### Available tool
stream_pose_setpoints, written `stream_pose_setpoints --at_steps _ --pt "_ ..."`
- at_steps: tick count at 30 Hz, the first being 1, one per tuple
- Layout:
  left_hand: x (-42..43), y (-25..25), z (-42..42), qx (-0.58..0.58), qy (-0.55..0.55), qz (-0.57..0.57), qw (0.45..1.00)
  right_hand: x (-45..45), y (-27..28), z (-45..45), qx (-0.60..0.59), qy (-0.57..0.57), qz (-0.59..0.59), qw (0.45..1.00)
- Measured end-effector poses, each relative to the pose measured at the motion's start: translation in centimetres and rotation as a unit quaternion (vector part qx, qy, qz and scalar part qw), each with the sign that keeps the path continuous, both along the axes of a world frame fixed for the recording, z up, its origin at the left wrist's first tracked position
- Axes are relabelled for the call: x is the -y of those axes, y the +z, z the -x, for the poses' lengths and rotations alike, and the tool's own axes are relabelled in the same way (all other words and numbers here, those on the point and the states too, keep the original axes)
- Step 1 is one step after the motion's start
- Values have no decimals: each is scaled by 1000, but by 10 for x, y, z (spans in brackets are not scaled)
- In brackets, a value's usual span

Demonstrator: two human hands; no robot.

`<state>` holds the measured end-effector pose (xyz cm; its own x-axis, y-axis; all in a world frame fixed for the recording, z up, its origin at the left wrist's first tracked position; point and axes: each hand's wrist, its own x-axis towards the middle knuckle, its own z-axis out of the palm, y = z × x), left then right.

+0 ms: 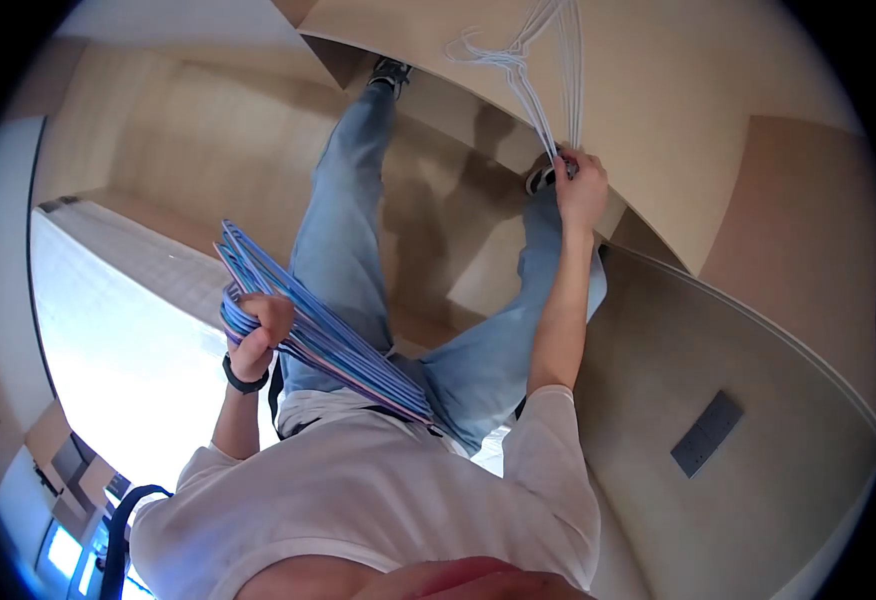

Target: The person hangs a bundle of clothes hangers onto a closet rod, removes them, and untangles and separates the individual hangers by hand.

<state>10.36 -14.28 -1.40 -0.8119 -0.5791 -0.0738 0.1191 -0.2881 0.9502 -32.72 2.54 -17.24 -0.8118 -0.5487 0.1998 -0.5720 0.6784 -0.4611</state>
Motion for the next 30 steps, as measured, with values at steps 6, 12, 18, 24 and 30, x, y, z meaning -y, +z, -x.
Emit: stream_pose_setpoints --at_steps 6,12,18,24,30 --pt "-5 2 12 22 2 -10 1000 -4 4 1 -45 -37 24 998" --pt "-6 -3 10 26 -26 -12 999 -4 -4 8 -112 -36 39 992" --pt "-7 5 -3 12 -23 11 1000 -13 -26 9 -84 -37 35 995" --pt "-7 -6 -9 22 -3 26 999 -24 -23 -2 -50 -24 39 998" --pt "0 -5 -3 25 18 10 999 -24 3 -20 -128 -54 46 989"
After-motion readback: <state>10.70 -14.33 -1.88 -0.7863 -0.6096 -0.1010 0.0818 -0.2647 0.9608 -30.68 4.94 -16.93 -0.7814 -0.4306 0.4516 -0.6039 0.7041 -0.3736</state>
